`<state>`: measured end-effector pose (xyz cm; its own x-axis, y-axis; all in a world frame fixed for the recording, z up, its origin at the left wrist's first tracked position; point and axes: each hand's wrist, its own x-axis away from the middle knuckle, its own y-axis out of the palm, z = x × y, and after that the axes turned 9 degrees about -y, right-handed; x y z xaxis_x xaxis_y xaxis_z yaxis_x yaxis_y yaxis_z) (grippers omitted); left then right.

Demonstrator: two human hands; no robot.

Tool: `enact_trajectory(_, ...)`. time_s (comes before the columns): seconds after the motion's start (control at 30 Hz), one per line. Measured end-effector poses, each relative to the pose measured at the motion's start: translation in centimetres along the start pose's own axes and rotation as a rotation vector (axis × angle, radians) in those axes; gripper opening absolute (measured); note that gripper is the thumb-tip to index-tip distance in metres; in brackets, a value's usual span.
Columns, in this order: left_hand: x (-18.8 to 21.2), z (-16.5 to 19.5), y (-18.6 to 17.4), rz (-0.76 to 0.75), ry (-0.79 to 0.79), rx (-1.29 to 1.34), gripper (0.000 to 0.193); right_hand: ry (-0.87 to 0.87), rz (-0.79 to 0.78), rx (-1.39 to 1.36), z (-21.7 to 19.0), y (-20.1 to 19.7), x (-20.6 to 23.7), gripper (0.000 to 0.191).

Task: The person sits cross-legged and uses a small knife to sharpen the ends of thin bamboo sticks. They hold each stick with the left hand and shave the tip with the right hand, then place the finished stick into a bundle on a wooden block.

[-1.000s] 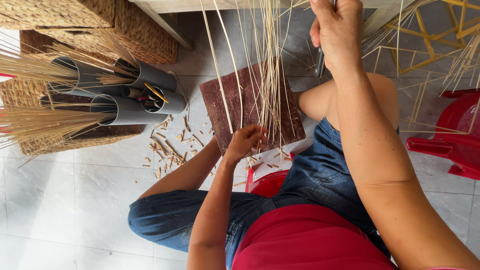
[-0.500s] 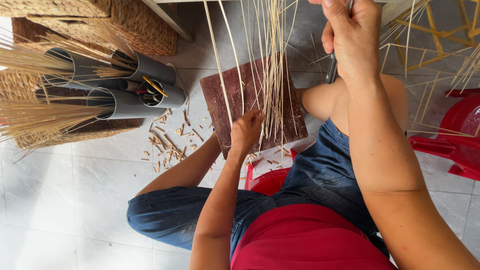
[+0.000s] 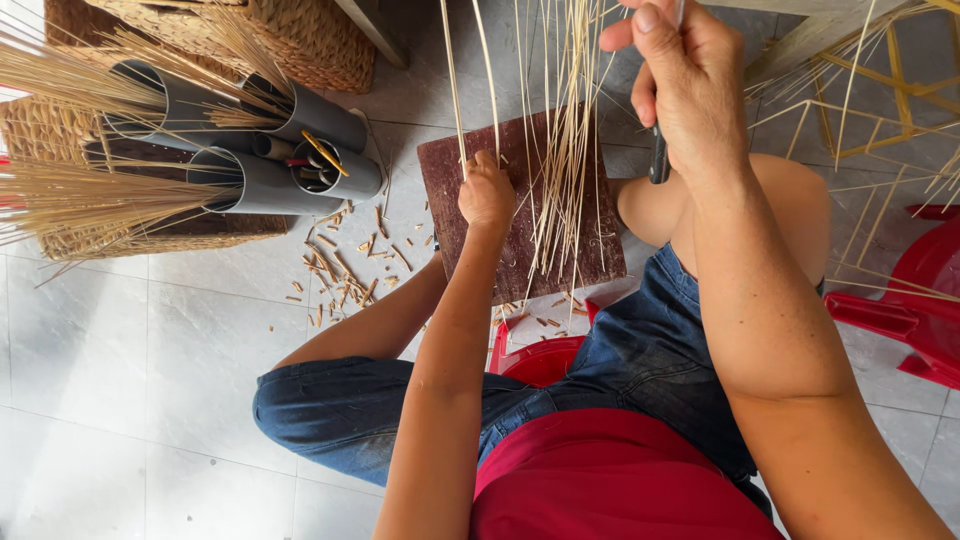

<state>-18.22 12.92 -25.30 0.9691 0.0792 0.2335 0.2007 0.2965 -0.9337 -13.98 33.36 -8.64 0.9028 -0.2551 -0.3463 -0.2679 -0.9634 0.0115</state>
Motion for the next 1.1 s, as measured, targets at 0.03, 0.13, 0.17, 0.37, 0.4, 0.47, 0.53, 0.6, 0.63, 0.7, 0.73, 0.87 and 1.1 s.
enact_trajectory(0.03,0.0,0.0,0.0,0.008,0.008,0.015,0.025,-0.003,-0.019,-0.008,0.0,0.1,0.0,0.035)
enact_trajectory(0.13,0.3,-0.6,-0.4,0.052,0.037,0.199,0.012,0.016,-0.068,-0.001,0.3,0.3,0.3,0.032)
enact_trajectory(0.17,0.5,-0.9,-0.6,0.073,0.048,0.283,0.01,0.04,-0.078,0.02,0.5,0.4,0.4,0.031)
enact_trajectory(0.37,6.5,-3.9,-4.8,0.078,0.289,0.891,0.004,0.15,-0.252,0.073,1.5,2.9,1.0,0.031)
enact_trajectory(0.4,8.2,-4.6,-5.3,0.057,0.341,0.933,0.004,0.168,-0.301,0.105,1.6,3.6,1.2,0.031)
enact_trajectory(0.47,11.7,-5.6,-5.5,-0.011,0.351,0.945,0.003,0.15,-0.398,0.093,1.5,4.8,1.8,0.031)
enact_trajectory(0.53,14.5,-7.1,-5.3,-0.106,0.323,0.952,0.003,0.086,-0.407,0.055,0.9,5.5,2.5,0.03)
enact_trajectory(0.6,16.1,-8.7,-4.6,-0.129,0.352,0.917,0.006,-0.012,-0.337,-0.015,0.1,6.0,3.4,0.028)
enact_trajectory(0.63,16.6,-9.8,-4.4,-0.112,0.368,0.843,0.008,-0.056,-0.323,-0.08,-0.4,6.0,3.7,0.025)
enact_trajectory(0.7,17.5,-11.9,-4.0,-0.084,0.411,0.744,0.01,-0.144,-0.291,-0.207,-1.4,5.8,4.3,0.019)
enact_trajectory(0.73,17.8,-12.9,-4.1,-0.066,0.441,0.72,0.009,-0.115,-0.28,-0.2,-1.9,5.7,4.6,0.021)
enact_trajectory(0.87,17.8,-14.1,-5.3,-0.091,0.33,0.791,0.008,-0.026,-0.169,-0.268,-3.5,5.7,7.6,0.021)
enact_trajectory(1.1,16.5,-12.5,-13.4,0.02,0.114,1.681,0.012,0.146,-0.297,-0.138,-5.5,5.7,13.4,0.033)
